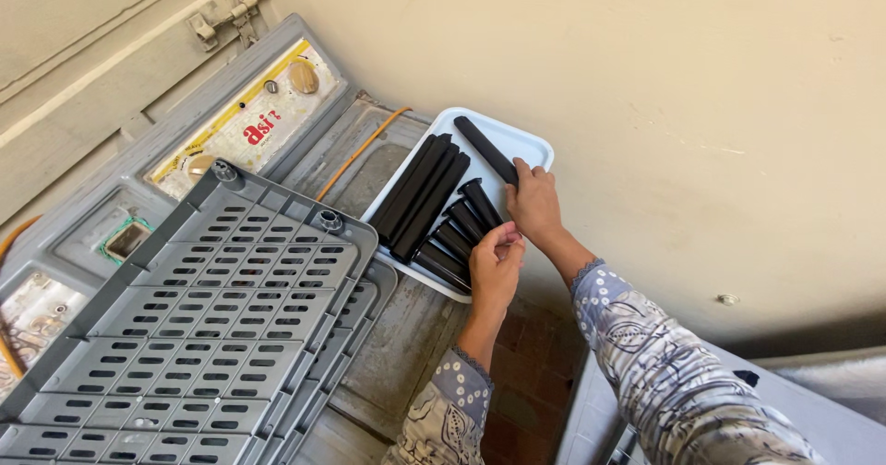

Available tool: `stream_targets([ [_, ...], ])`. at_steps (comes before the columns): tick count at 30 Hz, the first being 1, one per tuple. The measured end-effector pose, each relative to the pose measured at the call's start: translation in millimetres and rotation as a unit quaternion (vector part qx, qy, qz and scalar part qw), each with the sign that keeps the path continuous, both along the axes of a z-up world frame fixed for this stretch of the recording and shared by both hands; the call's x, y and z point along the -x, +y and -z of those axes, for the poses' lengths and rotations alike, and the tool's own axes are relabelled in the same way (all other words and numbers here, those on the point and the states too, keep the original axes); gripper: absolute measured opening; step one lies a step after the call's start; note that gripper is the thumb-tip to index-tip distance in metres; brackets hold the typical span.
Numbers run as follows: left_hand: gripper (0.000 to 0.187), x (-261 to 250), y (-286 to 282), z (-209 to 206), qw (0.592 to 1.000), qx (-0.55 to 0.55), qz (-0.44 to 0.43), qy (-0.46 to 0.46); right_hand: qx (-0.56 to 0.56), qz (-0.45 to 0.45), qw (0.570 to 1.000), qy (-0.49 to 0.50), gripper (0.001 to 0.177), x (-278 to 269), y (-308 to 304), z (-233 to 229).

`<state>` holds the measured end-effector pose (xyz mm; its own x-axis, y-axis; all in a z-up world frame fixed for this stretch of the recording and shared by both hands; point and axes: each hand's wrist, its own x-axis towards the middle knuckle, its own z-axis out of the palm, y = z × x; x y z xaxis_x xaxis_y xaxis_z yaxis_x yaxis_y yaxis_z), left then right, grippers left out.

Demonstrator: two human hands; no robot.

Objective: The person assembles a plastic storage rack. They attach black plastic leg tubes to the corners of gray perforated shelves, press the tubes firmly into the corner sockets, then lift and stack the shelves onto the assembled legs to build the rack.

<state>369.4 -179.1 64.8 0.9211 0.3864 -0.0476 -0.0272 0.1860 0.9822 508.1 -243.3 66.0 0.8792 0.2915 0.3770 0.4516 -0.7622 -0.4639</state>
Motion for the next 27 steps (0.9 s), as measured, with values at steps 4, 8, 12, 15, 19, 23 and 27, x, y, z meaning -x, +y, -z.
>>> stream_targets([
  [4, 0.046, 2, 6, -2, 0.999, 0.035, 0.009, 0.005, 0.058, 0.019, 0.998, 0.022, 0.055, 3, 13, -8],
  [8, 0.047, 4, 7, -3, 0.999, 0.047, 0.021, 0.001, 0.033, 0.008, 0.997, 0.067, 0.042, 6, 12, -13],
  [12, 0.047, 4, 3, -6, 0.997, 0.066, 0.034, -0.012, -0.086, -0.027, 0.996, 0.024, 0.03, 10, -7, -20],
  [15, 0.046, 5, -3, -8, 0.998, 0.054, 0.041, -0.014, -0.159, -0.023, 0.986, 0.055, 0.029, 29, -33, -29],
  [19, 0.041, 11, -21, -7, 0.996, 0.045, 0.076, -0.032, -0.211, -0.012, 0.975, 0.069, 0.026, 85, -77, -41],
  [23, 0.033, 28, -57, 0, 0.99, 0.034, 0.135, -0.02, -0.252, 0.035, 0.954, 0.156, 0.022, 154, -119, -39],
  [27, 0.032, 58, -108, 19, 0.98, -0.048, 0.194, -0.018, -0.272, 0.072, 0.949, 0.14, 0.022, 219, -170, -20],
])
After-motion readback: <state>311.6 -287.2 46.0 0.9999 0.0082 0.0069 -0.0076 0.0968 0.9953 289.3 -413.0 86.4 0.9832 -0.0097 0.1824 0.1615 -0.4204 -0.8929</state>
